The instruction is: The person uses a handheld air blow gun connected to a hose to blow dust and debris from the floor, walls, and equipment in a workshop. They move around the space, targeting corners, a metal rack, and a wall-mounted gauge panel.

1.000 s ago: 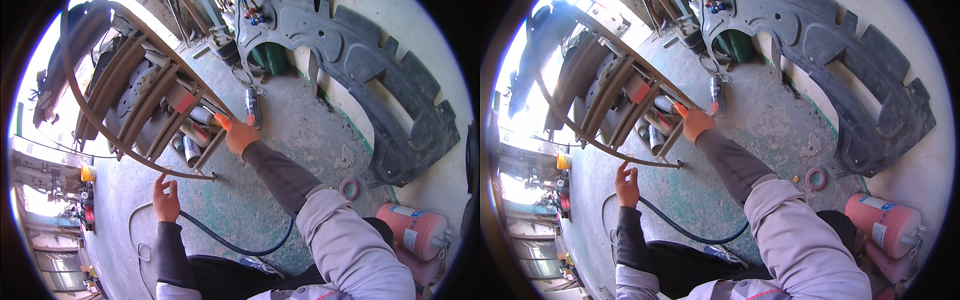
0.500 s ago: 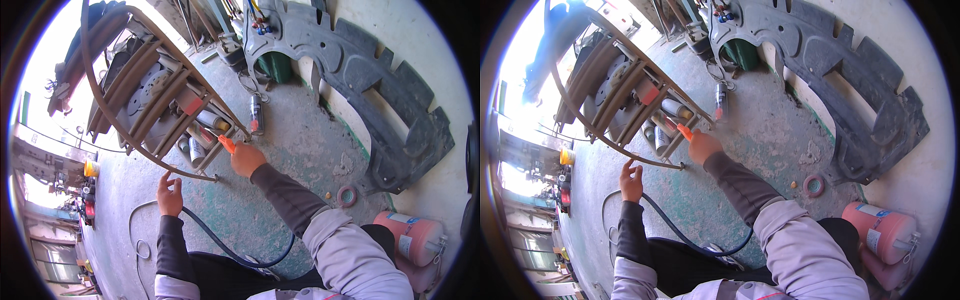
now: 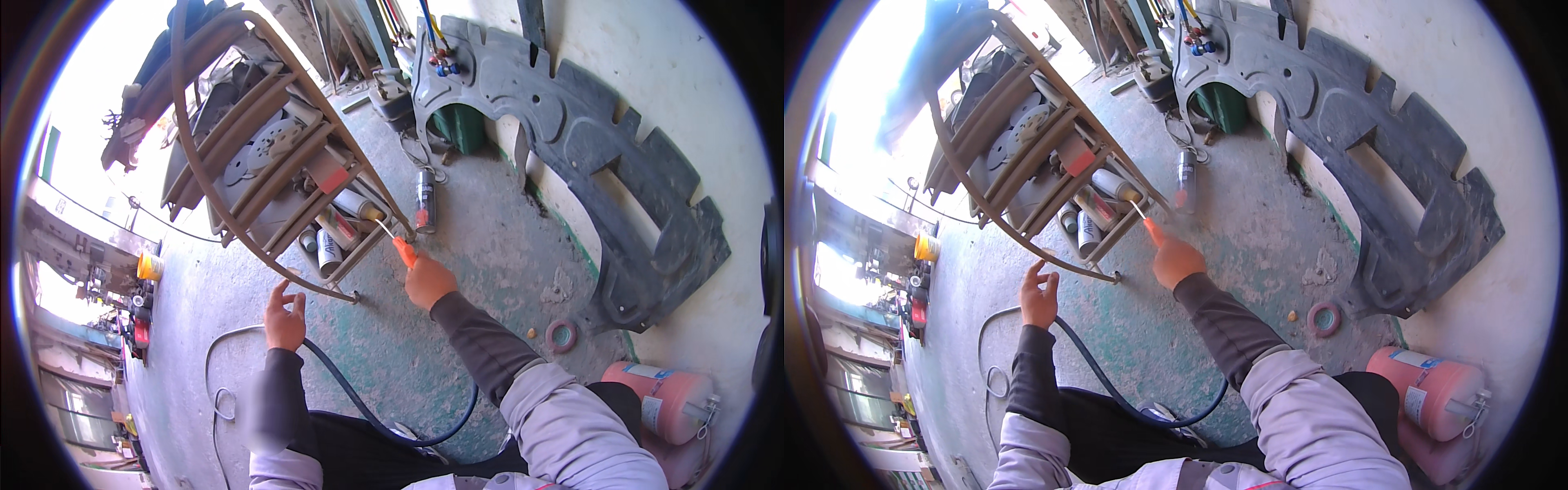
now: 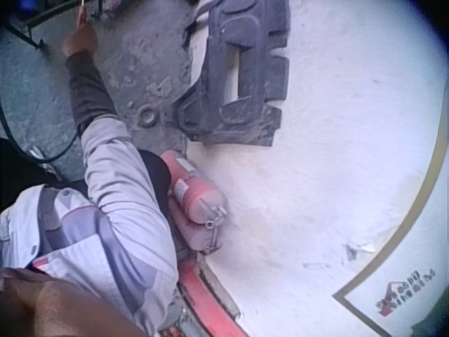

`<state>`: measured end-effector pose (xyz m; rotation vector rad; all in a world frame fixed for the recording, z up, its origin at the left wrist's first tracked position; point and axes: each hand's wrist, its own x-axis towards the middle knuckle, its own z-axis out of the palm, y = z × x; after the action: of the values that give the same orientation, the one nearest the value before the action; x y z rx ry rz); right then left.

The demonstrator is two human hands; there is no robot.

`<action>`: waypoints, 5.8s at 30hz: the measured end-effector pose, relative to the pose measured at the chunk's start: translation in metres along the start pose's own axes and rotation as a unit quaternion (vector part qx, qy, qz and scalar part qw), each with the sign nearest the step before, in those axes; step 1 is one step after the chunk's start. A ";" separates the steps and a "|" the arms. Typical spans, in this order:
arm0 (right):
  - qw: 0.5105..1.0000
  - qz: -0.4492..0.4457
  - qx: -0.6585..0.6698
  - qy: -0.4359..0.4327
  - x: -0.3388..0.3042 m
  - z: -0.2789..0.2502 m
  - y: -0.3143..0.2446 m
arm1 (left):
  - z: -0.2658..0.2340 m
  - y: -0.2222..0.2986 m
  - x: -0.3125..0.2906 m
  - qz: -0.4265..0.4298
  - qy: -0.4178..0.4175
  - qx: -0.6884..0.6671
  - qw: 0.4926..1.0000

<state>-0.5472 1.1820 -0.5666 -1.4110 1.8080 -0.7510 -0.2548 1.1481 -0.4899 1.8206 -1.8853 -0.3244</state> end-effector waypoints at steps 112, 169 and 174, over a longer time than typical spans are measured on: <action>0.964 0.125 0.154 0.177 0.025 -0.043 0.081 | 0.006 -0.009 0.005 -0.032 -0.027 -0.038 0.998; 0.717 0.495 0.475 0.121 -0.683 -0.280 -0.105 | -0.566 0.091 -0.324 -0.050 -0.474 -0.012 0.879; 0.598 0.451 0.590 0.301 -0.825 -0.282 -0.093 | -0.609 0.072 -0.380 0.015 -0.404 0.055 0.913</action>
<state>-0.6025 1.9677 -0.1804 0.7072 1.4818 -1.4580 -0.0173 1.6290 -0.0073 1.8803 -2.4921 -1.1213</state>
